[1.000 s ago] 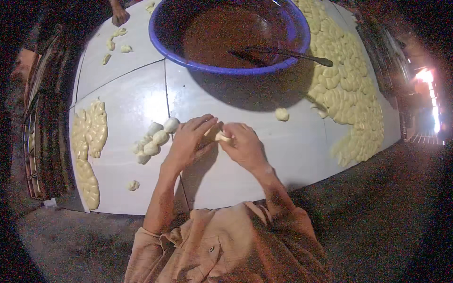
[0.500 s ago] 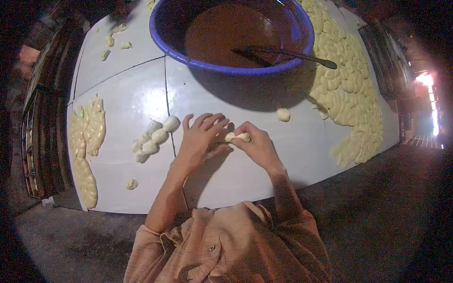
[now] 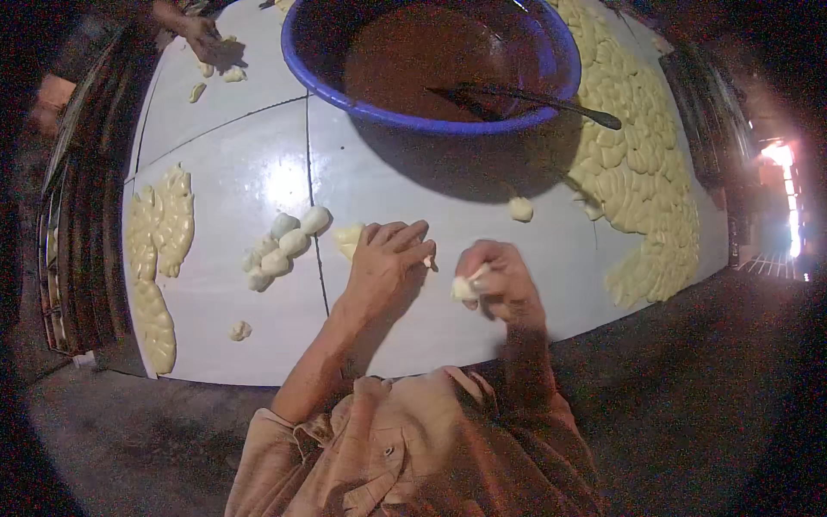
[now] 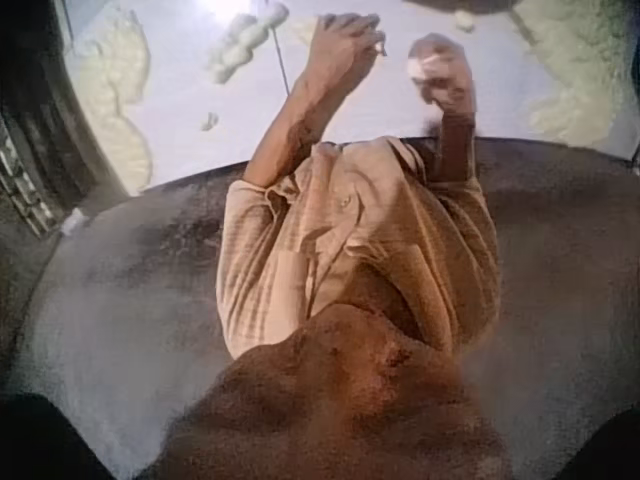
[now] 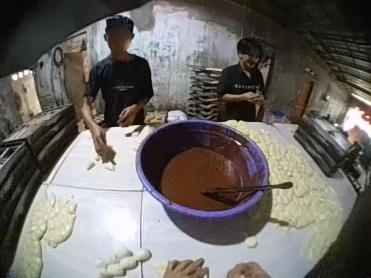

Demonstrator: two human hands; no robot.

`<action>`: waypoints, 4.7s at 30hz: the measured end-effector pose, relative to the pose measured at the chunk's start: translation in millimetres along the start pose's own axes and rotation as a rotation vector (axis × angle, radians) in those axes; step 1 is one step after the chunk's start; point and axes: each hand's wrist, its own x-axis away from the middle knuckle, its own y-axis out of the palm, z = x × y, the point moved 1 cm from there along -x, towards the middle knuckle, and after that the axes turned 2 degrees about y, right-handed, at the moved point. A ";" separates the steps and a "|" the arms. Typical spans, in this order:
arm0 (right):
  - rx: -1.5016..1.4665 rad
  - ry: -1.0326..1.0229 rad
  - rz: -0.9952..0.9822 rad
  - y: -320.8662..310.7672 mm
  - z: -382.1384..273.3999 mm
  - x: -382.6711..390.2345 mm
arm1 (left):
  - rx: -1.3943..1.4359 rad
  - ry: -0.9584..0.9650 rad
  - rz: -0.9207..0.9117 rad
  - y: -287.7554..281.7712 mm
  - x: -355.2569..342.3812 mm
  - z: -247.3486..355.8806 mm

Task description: The person fills pieces of dough with chocolate filling by hand, shapes and seals them into rolls, and places the assembled dough clusters into baking pans.

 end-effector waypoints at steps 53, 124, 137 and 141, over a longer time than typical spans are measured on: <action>1.310 0.300 -0.005 -3.1 -113.6 -239.7 | 1.263 -0.550 0.210 -47.6 -3.5 2.9; 1.070 -0.275 -0.171 117.4 33.6 -108.3 | 0.756 -0.728 0.549 -89.5 62.5 -30.0; 1.300 -0.180 -0.453 105.3 34.9 -178.3 | -0.052 -0.551 0.239 -106.9 79.4 -76.1; 1.235 0.011 -0.489 115.1 43.5 -171.3 | 0.019 -0.552 0.181 -104.3 71.4 -77.0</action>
